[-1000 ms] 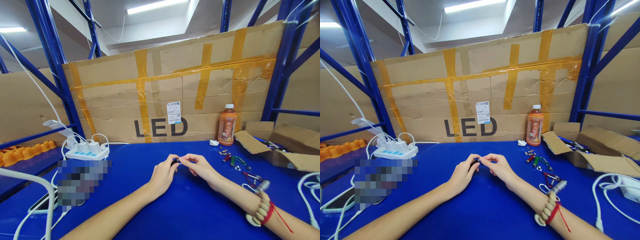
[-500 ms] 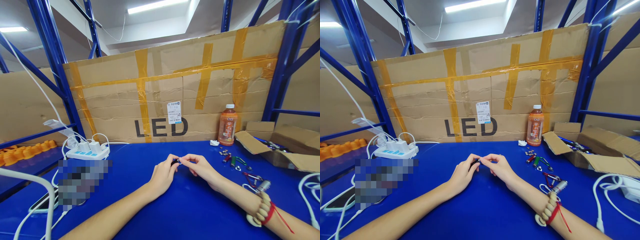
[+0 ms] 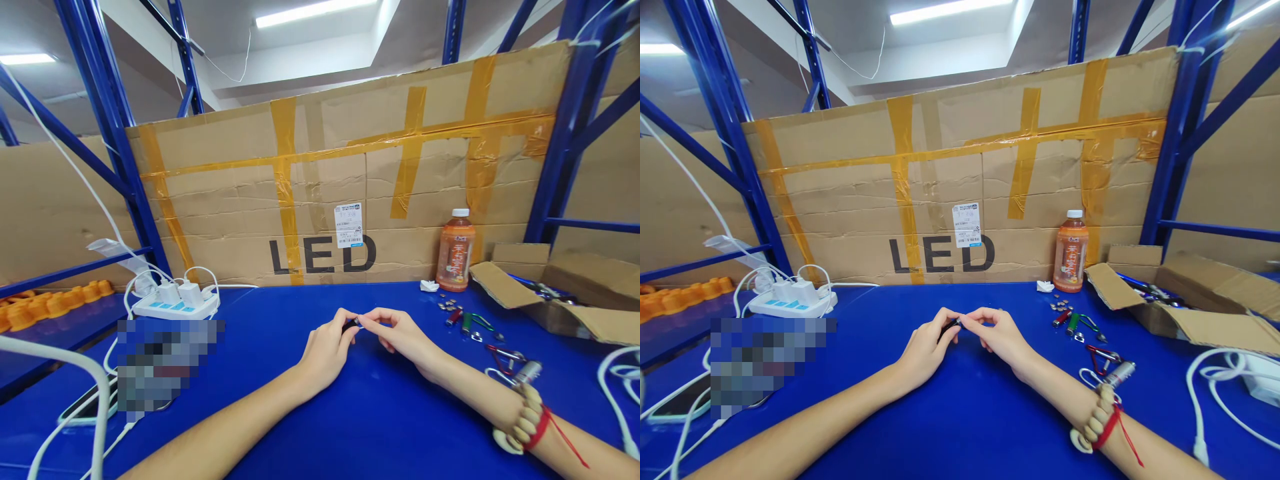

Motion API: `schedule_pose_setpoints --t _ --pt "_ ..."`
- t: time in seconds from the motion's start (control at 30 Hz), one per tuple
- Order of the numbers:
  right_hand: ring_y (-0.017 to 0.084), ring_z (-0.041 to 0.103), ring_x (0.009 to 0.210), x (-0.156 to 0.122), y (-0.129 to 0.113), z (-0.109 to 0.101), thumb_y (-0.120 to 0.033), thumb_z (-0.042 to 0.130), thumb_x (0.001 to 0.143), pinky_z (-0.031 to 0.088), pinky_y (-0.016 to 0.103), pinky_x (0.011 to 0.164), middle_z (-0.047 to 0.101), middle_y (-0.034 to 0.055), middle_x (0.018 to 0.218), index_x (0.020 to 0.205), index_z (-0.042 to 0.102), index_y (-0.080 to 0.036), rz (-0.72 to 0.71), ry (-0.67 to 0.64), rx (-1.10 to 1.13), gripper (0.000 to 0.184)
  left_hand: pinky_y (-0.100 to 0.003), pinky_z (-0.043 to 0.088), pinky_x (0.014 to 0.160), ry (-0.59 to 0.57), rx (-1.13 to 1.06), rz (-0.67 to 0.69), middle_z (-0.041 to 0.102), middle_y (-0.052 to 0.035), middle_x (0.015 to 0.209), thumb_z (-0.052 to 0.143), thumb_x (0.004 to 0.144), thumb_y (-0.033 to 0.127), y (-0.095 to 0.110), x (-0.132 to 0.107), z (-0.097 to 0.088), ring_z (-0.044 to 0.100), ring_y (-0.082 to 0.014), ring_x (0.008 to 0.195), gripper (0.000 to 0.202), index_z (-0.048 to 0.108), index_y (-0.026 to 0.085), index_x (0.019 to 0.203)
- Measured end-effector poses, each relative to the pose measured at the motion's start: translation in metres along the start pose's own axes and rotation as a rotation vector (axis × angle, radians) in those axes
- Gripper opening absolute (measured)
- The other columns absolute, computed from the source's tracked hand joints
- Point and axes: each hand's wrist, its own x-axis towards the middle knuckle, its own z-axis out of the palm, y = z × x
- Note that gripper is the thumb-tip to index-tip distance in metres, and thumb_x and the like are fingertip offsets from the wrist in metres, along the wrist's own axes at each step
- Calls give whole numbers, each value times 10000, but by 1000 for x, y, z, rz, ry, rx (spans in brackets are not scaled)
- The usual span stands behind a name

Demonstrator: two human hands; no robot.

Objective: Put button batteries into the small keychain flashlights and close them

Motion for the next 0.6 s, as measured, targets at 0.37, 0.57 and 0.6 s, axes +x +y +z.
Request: schedule_pose_setpoints --t 0.37,0.57,0.6 --pt "45 326 403 0 0 -1 -569 630 605 262 196 400 469 -42 485 739 642 -148 0 -3 5 443 -240 416 674 -4 11 3 629 26 788 322 903 296 1 -1 -1 606 -138 750 189 454 249 1030" --pt "51 324 402 -1 0 -1 -550 625 631 257 203 410 434 -51 443 774 668 -155 7 -2 -10 422 -240 420 669 -11 3 -8 631 26 788 334 898 291 0 -1 -1 605 -137 738 163 451 247 1002" --pt "52 325 403 -1 0 -1 -550 627 630 257 204 411 437 -49 444 782 674 -156 7 -1 -11 425 -240 419 665 -15 6 -12 630 28 784 336 896 290 0 -1 -1 604 -137 732 157 450 246 995"
